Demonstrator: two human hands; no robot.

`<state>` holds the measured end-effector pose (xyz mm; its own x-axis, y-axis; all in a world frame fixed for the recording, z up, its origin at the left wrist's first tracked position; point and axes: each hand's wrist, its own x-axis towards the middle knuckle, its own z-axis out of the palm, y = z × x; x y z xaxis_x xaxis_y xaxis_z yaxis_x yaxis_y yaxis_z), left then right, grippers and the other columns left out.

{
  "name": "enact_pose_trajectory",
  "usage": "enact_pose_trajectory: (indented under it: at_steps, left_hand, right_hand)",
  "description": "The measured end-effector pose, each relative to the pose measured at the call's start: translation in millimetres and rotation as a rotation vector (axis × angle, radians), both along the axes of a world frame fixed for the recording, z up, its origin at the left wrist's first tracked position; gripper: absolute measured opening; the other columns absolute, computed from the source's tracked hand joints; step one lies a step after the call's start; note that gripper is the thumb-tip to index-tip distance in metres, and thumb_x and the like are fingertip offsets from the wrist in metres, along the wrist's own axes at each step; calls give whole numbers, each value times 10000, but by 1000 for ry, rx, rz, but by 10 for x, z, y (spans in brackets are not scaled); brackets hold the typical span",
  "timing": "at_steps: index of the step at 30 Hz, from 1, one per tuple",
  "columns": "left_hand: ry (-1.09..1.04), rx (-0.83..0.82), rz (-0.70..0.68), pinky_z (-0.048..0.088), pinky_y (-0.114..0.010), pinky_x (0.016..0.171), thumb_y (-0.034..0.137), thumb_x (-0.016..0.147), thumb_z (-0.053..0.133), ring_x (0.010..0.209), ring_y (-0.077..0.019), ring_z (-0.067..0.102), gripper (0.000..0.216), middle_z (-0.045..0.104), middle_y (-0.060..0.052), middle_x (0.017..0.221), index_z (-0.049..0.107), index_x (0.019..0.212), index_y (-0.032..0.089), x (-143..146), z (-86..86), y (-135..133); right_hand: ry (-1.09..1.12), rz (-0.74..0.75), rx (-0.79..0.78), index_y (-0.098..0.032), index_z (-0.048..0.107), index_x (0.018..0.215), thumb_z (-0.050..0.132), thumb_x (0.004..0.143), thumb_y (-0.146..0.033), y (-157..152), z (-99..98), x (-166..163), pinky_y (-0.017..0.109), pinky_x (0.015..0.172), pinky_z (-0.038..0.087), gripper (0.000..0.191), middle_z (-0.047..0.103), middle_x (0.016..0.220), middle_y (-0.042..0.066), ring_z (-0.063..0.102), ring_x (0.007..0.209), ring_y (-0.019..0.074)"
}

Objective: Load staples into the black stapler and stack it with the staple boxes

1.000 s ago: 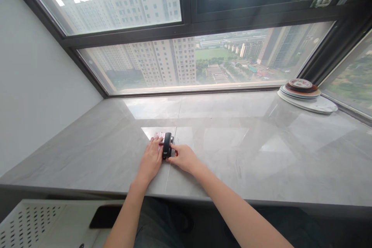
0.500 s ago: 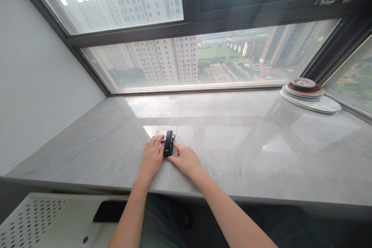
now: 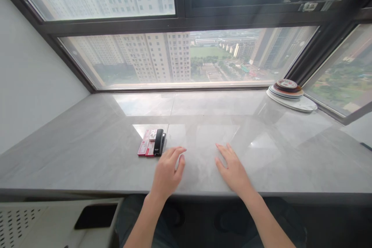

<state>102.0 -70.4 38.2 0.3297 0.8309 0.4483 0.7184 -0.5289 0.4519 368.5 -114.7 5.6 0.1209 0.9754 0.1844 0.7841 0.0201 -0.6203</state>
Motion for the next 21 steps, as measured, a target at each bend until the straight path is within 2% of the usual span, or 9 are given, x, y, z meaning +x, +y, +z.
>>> enact_pose_trajectory:
  at_steps: [2,5,8,13,21]
  left_hand:
    - [131,-41,-58,410,-493,1188,347,1058,451,1465,-282,443,452,468,-66,1590,478,1506,290,279,-105,-103]
    - [270,-48,-23,308,-565,1241,420,1055,455,1558,-305,278,549,335,-50,1672,371,1587,312,469,-271,-138]
    - [327,-53,0,286,-552,1253,437,1066,417,1573,-282,243,564,288,-34,1691,325,1611,326,458,-335,-115]
    - [347,-61,-7,269,-532,1265,434,1075,386,1579,-255,227,561,283,-36,1693,311,1617,311,417,-291,-110]
    - [321,-61,-6,273,-529,1264,425,1076,390,1575,-254,239,569,304,-40,1686,294,1624,306,433,-279,-111]
  right_hand:
    - [-210,-26,-51,-279,384,1604,374,1036,-380,27,-26,18,615,1265,162,577,419,1633,18,151,1589,297]
    - [-446,-29,-61,-290,281,1645,306,1064,-431,28,-71,-73,675,1244,12,599,222,1712,9,46,1601,321]
    - [-536,3,-46,-305,245,1655,294,1063,-516,-3,-91,-137,662,1246,23,630,131,1728,-14,-20,1601,331]
    - [-558,-1,-60,-309,250,1654,288,1056,-557,-9,-80,-117,642,1250,68,649,155,1724,-17,40,1597,351]
    - [-528,2,-71,-319,275,1646,297,1054,-548,2,-55,-107,617,1255,105,636,196,1717,-24,72,1597,330]
